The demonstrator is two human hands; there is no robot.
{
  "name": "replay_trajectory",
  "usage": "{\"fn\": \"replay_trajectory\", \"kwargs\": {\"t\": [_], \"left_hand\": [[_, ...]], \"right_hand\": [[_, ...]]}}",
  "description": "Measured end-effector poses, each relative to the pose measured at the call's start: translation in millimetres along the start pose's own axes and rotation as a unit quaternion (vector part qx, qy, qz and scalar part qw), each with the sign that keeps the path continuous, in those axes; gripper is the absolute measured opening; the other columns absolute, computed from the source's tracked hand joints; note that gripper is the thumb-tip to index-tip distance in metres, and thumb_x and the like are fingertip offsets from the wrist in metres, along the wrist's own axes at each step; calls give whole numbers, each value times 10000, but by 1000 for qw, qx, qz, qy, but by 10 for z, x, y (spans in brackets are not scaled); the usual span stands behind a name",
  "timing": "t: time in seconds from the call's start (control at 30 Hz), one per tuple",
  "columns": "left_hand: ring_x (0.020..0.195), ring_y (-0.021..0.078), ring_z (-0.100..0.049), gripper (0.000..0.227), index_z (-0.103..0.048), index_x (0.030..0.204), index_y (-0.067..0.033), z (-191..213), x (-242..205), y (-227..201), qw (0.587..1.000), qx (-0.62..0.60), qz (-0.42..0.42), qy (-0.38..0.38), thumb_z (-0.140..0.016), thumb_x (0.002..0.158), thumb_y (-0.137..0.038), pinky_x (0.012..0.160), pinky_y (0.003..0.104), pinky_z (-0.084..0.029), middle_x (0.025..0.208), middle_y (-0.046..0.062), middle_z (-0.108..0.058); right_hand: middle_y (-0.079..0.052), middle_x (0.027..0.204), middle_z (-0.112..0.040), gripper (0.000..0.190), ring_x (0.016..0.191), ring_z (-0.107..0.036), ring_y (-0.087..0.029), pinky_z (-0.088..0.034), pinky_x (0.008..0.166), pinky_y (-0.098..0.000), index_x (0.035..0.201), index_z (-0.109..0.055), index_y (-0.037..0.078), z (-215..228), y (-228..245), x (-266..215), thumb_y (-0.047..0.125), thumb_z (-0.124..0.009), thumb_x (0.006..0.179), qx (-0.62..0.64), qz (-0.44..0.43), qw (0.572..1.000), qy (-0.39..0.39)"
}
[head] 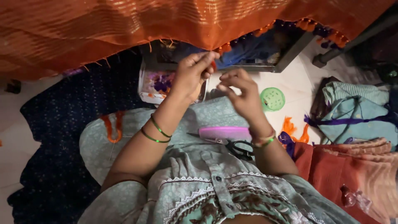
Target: The recorder is attaching and trimming decorative tassels on the edge of an orange fabric while sitting on the floor.
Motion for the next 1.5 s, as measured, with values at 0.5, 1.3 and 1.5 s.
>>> {"fn": "replay_trajectory", "kwargs": {"t": [0.5, 1.3, 1.5], "left_hand": [[708, 46, -574, 216, -750, 1078, 8, 69, -11, -125, 997, -69, 13, 12, -691, 1004, -186, 606, 178, -450, 854, -5, -666], [638, 104, -574, 221, -719, 980, 8, -111, -52, -20, 998, -42, 24, 36, -505, 971, 66, 530, 242, -430, 774, 42, -654], [621, 95, -561, 133, -725, 1018, 3, -98, -52, -76, 996, -54, 19, 71, -613, 1013, -69, 537, 224, -430, 773, 43, -655]], "right_hand": [[-92, 1064, -689, 154, 1003, -663, -199, -593, 880, -316, 1133, -691, 42, 926, -391, 122, 175, -634, 1082, 666, 29, 739, -96], [-117, 1458, -606, 626, 1077, -693, -166, -595, 884, -286, 1435, -594, 54, -277, 712, 374, -104, -766, 854, 18, 62, 974, 217], [-104, 1365, -545, 594, 993, -653, -153, -617, 798, -284, 1411, -548, 36, -230, 526, 274, -139, -742, 878, 104, 16, 977, 185]]}}
Point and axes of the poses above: each hand's wrist, its own x-axis towards the middle knuckle, its own z-axis out of the back of the hand, y = z × x, the point moved 10 cm from there along x, towards the middle knuckle
